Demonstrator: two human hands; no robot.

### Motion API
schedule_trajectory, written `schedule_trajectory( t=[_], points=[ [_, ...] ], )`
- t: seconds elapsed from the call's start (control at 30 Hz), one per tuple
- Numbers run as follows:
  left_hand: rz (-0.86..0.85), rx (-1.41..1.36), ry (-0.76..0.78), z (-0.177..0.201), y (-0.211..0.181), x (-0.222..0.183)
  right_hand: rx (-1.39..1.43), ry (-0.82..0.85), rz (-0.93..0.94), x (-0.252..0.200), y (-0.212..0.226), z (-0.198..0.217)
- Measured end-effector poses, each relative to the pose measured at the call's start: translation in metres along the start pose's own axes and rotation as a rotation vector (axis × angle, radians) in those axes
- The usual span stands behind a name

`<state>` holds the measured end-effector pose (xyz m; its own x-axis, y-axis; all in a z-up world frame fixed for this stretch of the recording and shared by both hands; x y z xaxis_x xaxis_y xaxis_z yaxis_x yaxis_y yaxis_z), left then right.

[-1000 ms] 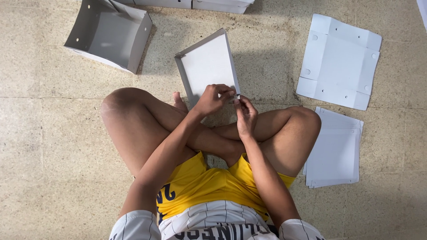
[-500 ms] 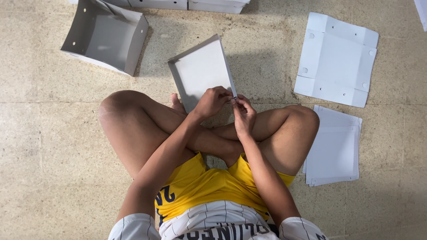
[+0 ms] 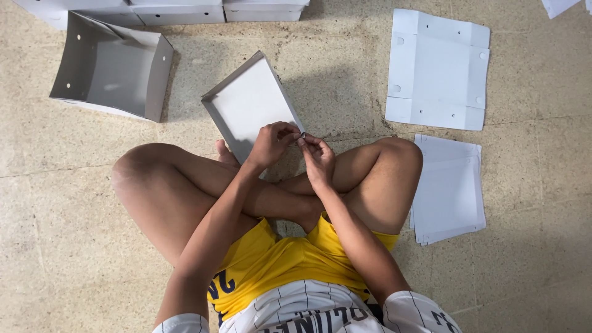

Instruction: Manually folding and assembling cardboard boxes from flat pre-scored templates while sitting on the floor.

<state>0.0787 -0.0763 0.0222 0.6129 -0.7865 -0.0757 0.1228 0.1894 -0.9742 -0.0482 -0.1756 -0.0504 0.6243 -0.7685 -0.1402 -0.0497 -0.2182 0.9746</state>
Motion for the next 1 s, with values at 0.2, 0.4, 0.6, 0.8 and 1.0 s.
schedule_trajectory(
  t=[0.2,0.4,0.6,0.8,1.0],
  points=[
    [0.021,0.015,-0.011,0.002,0.006,0.001,0.034,0.030,-0.031,-0.004,0.009,-0.007],
    [0.036,-0.020,-0.026,0.002,0.004,0.000,0.043,0.079,0.028,-0.002,0.010,-0.008],
    [-0.028,0.127,0.014,0.005,-0.019,-0.004,0.005,0.097,0.067,-0.002,0.010,-0.009],
    [-0.037,0.242,0.009,0.002,-0.014,-0.006,-0.002,0.088,0.060,-0.007,0.020,-0.013],
    [-0.050,0.279,0.042,-0.001,-0.009,-0.004,0.001,0.079,0.061,-0.007,0.022,-0.013]
  ],
)
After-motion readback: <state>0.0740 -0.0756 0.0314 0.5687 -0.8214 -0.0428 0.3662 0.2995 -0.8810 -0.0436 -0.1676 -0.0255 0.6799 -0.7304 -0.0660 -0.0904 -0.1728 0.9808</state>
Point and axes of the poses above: each hand's wrist, its own x-axis towards the middle knuckle, its own z-axis out of the back of the hand, y = z × x, the point moved 6 cm from there along x, towards the middle knuckle, and after that the axes turned 2 degrees about z, right-handed, at the moved point
